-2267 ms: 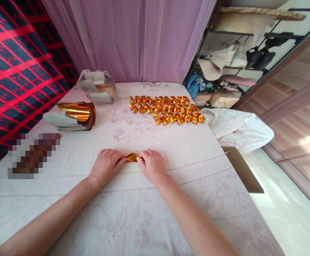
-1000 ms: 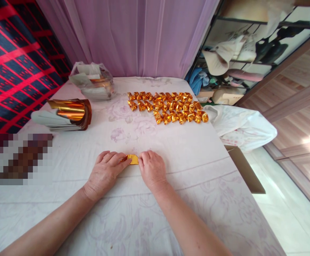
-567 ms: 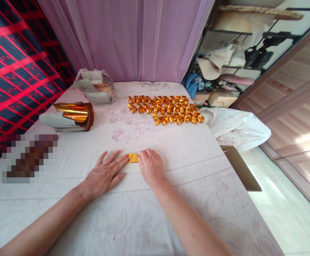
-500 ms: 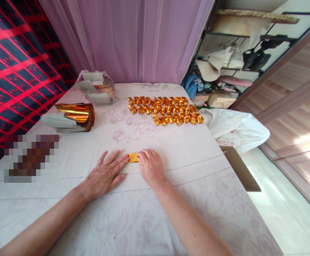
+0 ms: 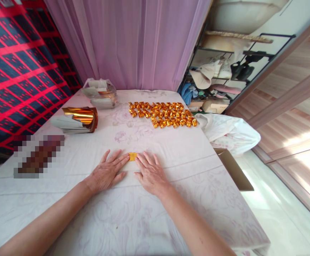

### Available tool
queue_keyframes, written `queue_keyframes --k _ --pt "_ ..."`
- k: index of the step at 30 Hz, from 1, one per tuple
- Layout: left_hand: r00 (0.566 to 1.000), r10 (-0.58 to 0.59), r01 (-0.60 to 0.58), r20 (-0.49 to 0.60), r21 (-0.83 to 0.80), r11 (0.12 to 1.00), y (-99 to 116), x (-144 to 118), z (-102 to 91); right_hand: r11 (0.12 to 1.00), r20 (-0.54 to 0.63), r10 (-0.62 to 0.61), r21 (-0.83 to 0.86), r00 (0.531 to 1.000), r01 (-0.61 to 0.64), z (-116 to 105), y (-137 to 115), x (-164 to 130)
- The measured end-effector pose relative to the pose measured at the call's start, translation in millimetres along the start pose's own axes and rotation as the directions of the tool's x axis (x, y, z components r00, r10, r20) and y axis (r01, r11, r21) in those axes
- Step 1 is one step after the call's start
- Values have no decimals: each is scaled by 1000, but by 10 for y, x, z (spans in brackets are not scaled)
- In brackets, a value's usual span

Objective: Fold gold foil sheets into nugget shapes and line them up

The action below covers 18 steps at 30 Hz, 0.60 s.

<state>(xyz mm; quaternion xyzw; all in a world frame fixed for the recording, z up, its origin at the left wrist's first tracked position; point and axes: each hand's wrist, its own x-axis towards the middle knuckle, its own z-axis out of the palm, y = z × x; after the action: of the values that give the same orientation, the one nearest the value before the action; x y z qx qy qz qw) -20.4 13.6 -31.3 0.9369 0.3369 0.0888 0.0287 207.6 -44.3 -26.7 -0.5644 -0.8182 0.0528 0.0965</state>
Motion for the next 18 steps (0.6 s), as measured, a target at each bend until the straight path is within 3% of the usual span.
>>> queue_keyframes --k 5,9,18 --pt "1000 -7 7 20 11 1000 13 20 -23 999 -2 35 6 999 -35 19 1 -20" --pt "999 -6 3 39 54 999 53 51 -37 997 67 70 13 995 -71 -2 -21 7" --pt "999 -35 35 0 46 998 62 50 -11 995 90 101 -11 991 -100 -24 -35 16"
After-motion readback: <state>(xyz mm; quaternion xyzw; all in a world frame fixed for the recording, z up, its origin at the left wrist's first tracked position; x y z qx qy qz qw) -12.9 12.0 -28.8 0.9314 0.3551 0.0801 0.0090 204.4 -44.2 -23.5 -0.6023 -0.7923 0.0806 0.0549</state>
